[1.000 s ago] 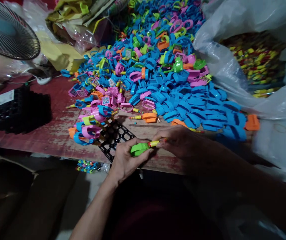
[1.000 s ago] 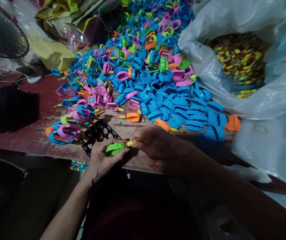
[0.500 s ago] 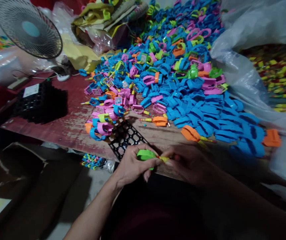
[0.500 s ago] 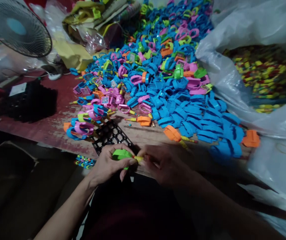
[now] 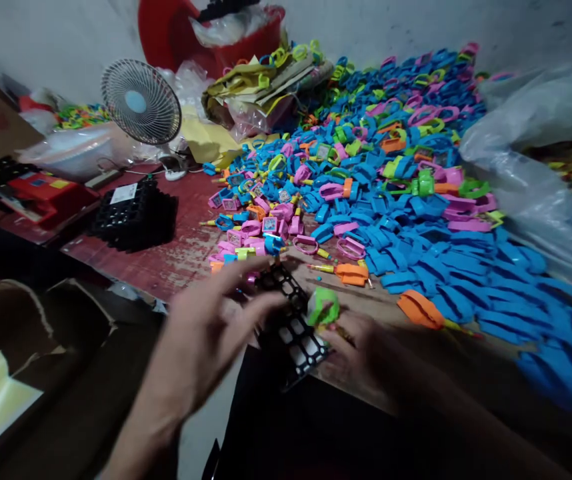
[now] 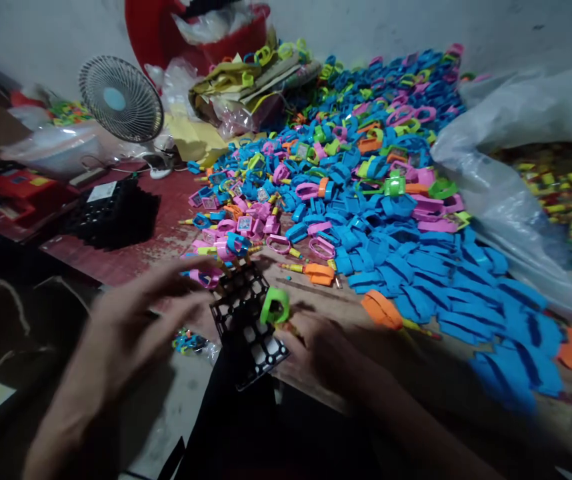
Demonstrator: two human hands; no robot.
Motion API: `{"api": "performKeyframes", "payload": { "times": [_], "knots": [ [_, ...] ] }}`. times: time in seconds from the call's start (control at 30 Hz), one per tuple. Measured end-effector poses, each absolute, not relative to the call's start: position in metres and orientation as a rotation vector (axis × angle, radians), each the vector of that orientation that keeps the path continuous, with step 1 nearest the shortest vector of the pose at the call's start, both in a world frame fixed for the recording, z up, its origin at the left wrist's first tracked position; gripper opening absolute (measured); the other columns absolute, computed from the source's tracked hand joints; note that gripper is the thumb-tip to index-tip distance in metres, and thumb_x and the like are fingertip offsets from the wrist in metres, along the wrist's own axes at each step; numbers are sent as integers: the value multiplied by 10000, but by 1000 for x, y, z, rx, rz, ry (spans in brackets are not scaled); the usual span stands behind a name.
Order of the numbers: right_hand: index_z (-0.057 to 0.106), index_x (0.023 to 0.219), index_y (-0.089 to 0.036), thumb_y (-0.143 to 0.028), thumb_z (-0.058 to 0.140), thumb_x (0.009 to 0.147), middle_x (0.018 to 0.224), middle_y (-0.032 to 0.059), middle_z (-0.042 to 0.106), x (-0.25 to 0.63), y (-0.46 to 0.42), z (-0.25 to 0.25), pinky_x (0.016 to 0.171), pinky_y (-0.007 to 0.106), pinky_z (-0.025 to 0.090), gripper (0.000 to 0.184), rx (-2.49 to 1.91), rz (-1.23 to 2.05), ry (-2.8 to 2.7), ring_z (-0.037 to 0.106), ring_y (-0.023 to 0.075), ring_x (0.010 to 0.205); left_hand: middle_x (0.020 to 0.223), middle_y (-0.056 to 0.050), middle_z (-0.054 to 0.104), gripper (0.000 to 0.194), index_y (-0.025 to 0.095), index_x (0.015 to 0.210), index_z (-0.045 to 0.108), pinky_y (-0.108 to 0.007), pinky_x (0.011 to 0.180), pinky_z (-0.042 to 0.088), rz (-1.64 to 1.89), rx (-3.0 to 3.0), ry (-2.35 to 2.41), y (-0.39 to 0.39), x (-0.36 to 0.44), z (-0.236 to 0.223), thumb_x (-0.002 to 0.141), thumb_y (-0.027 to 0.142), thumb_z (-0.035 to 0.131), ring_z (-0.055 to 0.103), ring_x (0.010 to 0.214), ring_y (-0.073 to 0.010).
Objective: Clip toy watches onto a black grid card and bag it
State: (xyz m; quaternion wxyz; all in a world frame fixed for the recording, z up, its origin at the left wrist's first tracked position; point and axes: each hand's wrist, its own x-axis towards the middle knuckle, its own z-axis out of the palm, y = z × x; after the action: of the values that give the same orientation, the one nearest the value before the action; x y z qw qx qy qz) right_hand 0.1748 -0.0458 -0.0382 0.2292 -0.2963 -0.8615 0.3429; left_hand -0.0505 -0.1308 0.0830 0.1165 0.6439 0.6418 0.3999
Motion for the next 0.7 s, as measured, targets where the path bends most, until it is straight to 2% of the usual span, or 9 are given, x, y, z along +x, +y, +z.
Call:
{"api": "performKeyframes", "payload": {
  "times": [0.07, 0.13, 0.2, 0.3, 0.43, 0.57, 0.7],
  "knots": [
    [599, 667, -207, -373, 561, 930, 636, 28, 622, 154, -36, -41, 575, 275, 469, 314, -953, 1004, -2259, 581, 169, 597, 1079, -12, 750, 264, 282, 1132, 713, -321, 883, 546, 1302, 2006, 2100, -128, -75, 89, 891, 363, 640, 688, 1020, -227],
    [611, 668, -202, -413, 603, 897, 595, 11, 602, 133, -27, -39, 535, 267, 441, 312, -987, 1042, -2164, 552, 155, 551, 1165, -14, 732, 241, 263, 1119, 711, -403, 1050, 472, 1257, 2170, 2128, -121, -94, 83, 924, 326, 584, 609, 1213, -243],
    [632, 685, -195, -429, 629, 871, 591, 7, 604, 114, -21, -35, 521, 262, 424, 299, -990, 1006, -2112, 536, 146, 537, 1274, -39, 688, 284, 240, 1185, 677, -493, 1129, 390, 1141, 2253, 2074, -114, -107, 68, 950, 309, 534, 509, 1342, -261],
    [658, 755, -188, -392, 618, 869, 634, 14, 634, 94, -15, -33, 565, 265, 442, 238, -1044, 879, -2097, 550, 149, 565, 1404, -74, 591, 342, 227, 1281, 621, -523, 1147, 362, 1073, 2202, 2010, -111, -113, 41, 965, 309, 518, 434, 1405, -268],
    [679, 934, -178, -346, 574, 897, 802, 52, 705, 77, -9, -38, 710, 302, 498, 202, -1022, 903, -2127, 641, 194, 735, 1425, -92, 569, 313, 213, 1238, 651, -497, 1154, 362, 1176, 2136, 1950, -114, -111, 21, 961, 302, 534, 415, 1417, -271],
    [676, 971, -189, -377, 587, 909, 927, 72, 725, 61, -6, -41, 792, 321, 521, 217, -921, 1005, -2087, 661, 207, 834, 1397, -83, 595, 291, 225, 1213, 658, -490, 1142, 375, 1255, 2113, 1926, -113, -110, 17, 949, 296, 558, 432, 1406, -268],
    [690, 926, -199, -271, 592, 885, 893, 84, 721, 50, -6, -42, 812, 338, 523, 128, -841, 814, -2154, 657, 231, 867, 1388, -84, 604, 283, 223, 1209, 650, -484, 1146, 369, 1291, 2100, 1891, -112, -111, 14, 945, 288, 571, 419, 1415, -263]
  ]
}}
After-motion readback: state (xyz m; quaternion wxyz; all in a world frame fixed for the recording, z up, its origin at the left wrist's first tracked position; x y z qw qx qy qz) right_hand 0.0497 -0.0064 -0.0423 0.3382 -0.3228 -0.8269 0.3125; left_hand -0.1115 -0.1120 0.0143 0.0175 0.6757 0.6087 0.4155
